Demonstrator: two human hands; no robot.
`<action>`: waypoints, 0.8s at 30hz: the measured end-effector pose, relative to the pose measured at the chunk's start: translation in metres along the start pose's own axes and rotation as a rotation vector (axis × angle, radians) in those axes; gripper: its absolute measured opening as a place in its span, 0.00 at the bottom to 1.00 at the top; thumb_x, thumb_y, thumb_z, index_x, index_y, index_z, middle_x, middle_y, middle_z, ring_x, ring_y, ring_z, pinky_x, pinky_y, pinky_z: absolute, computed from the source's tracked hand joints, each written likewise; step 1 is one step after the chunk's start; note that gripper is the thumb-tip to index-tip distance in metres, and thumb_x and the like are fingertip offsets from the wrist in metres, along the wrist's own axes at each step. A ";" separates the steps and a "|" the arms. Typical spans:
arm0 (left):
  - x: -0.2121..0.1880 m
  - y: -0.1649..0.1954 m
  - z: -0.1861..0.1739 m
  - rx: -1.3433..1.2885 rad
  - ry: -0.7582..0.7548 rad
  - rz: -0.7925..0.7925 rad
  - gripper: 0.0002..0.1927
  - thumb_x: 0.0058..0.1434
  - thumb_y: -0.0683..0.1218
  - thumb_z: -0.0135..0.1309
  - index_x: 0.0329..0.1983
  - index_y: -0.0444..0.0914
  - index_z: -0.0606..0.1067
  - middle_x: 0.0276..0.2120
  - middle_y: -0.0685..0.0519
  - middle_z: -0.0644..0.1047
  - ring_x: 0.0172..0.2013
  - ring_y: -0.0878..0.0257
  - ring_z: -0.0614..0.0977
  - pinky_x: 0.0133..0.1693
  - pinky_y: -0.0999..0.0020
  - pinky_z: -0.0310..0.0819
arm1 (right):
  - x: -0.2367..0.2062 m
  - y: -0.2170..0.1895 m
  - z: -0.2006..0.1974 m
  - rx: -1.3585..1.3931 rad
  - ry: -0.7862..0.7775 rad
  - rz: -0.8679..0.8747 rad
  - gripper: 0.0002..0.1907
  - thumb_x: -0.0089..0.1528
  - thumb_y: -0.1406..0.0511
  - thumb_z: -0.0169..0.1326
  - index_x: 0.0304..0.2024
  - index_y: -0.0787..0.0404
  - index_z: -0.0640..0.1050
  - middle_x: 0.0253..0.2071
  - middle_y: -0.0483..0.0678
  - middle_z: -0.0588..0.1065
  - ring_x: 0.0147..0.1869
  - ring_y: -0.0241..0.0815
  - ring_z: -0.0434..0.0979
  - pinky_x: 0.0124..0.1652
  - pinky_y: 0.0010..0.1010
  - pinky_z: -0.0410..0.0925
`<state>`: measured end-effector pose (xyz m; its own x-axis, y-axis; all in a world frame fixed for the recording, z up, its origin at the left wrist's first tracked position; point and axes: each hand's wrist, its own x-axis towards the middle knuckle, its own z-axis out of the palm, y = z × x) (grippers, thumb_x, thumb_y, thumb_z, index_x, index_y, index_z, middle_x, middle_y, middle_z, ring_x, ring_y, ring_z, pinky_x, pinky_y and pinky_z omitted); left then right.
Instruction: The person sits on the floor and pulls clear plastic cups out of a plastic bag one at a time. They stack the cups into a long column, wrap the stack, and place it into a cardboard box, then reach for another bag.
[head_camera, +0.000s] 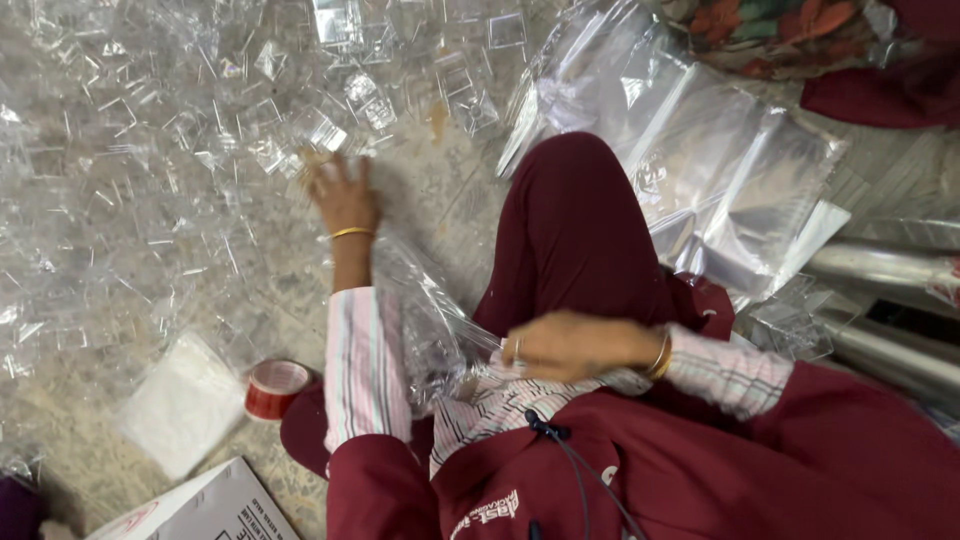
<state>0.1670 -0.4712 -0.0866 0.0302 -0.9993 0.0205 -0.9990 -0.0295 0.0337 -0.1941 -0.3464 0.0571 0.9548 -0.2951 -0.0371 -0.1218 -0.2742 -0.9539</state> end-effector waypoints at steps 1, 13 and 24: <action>-0.003 -0.017 -0.006 -0.099 -0.010 -0.098 0.32 0.52 0.44 0.64 0.62 0.48 0.73 0.67 0.38 0.63 0.63 0.28 0.63 0.58 0.37 0.61 | 0.003 0.004 -0.019 -0.028 0.066 -0.039 0.12 0.66 0.62 0.54 0.49 0.61 0.76 0.45 0.53 0.77 0.49 0.54 0.79 0.47 0.44 0.73; -0.087 -0.047 -0.047 -0.870 0.686 -0.335 0.25 0.69 0.37 0.56 0.68 0.38 0.66 0.62 0.47 0.66 0.60 0.59 0.74 0.56 0.67 0.75 | 0.057 0.196 -0.298 -1.017 0.811 0.589 0.38 0.57 0.55 0.66 0.62 0.68 0.71 0.61 0.71 0.63 0.62 0.72 0.60 0.57 0.59 0.61; -0.093 0.009 -0.081 -1.306 0.681 -0.254 0.27 0.72 0.40 0.51 0.73 0.37 0.62 0.65 0.48 0.69 0.58 0.64 0.72 0.54 0.70 0.71 | 0.099 0.160 -0.254 -0.568 1.150 0.434 0.22 0.61 0.68 0.62 0.55 0.60 0.69 0.57 0.59 0.68 0.61 0.57 0.69 0.59 0.46 0.66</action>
<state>0.1578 -0.3771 -0.0073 0.5707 -0.7585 0.3147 -0.2423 0.2106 0.9471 -0.1874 -0.6518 -0.0233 0.0795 -0.9692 0.2329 -0.7141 -0.2184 -0.6651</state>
